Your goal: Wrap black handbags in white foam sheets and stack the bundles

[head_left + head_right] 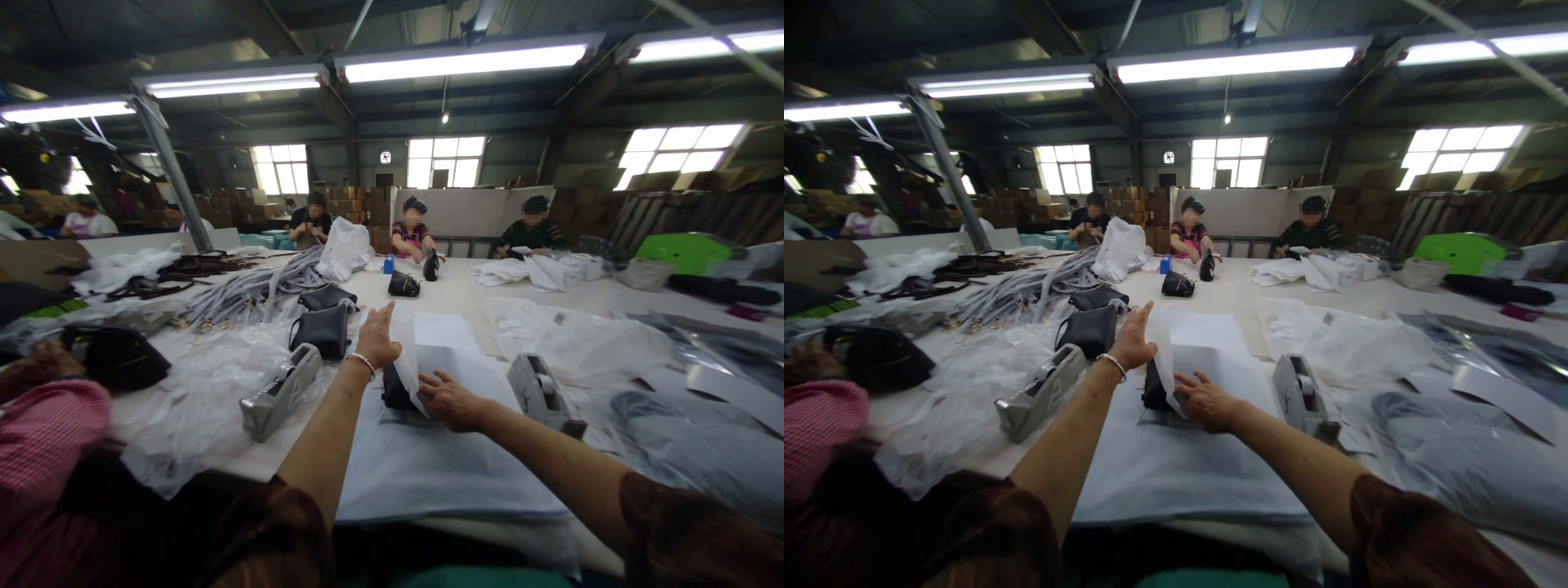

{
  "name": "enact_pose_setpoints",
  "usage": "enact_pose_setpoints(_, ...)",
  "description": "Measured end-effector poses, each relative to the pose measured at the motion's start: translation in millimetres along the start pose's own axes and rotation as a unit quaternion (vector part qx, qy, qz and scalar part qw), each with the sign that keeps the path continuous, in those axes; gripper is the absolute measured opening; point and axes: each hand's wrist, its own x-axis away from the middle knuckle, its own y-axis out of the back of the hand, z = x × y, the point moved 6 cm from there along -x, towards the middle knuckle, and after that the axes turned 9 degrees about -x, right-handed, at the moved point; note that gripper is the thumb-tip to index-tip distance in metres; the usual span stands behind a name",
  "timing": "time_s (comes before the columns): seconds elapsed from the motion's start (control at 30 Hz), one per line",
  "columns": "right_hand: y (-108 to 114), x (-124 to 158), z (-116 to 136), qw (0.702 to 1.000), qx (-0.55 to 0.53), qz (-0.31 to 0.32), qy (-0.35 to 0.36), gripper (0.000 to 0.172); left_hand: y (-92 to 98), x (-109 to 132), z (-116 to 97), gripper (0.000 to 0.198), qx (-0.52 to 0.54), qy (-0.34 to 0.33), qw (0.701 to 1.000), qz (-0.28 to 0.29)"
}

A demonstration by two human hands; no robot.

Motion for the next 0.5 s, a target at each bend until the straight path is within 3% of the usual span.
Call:
enact_pose_setpoints(0.13, -3.0, 3.9, -4.5, 1.000, -0.020, -0.007, -0.007, 0.018, 3.2, -5.3, 9.3, 0.061, 0.043, -0.050, 0.994, 0.082)
enact_pose_setpoints(0.27, -3.6, 19.9, -11.3, 0.996, -0.060, -0.059, -0.030, 0.015, 23.6, 39.1, 28.5, 0.020, 0.051, -0.068, 0.989, 0.120)
enact_pose_setpoints(0.37, -7.1, 34.1, -13.3, 0.990, -0.093, -0.103, -0.021, 0.020, 36.6, 89.4, 54.4, 0.022, -0.021, -0.082, 0.983, 0.161)
enact_pose_setpoints(0.5, -15.2, 42.3, -10.4, 0.985, -0.106, -0.136, -0.011, 0.016, 36.5, 141.9, 89.6, 0.033, -0.156, -0.090, 0.961, 0.209)
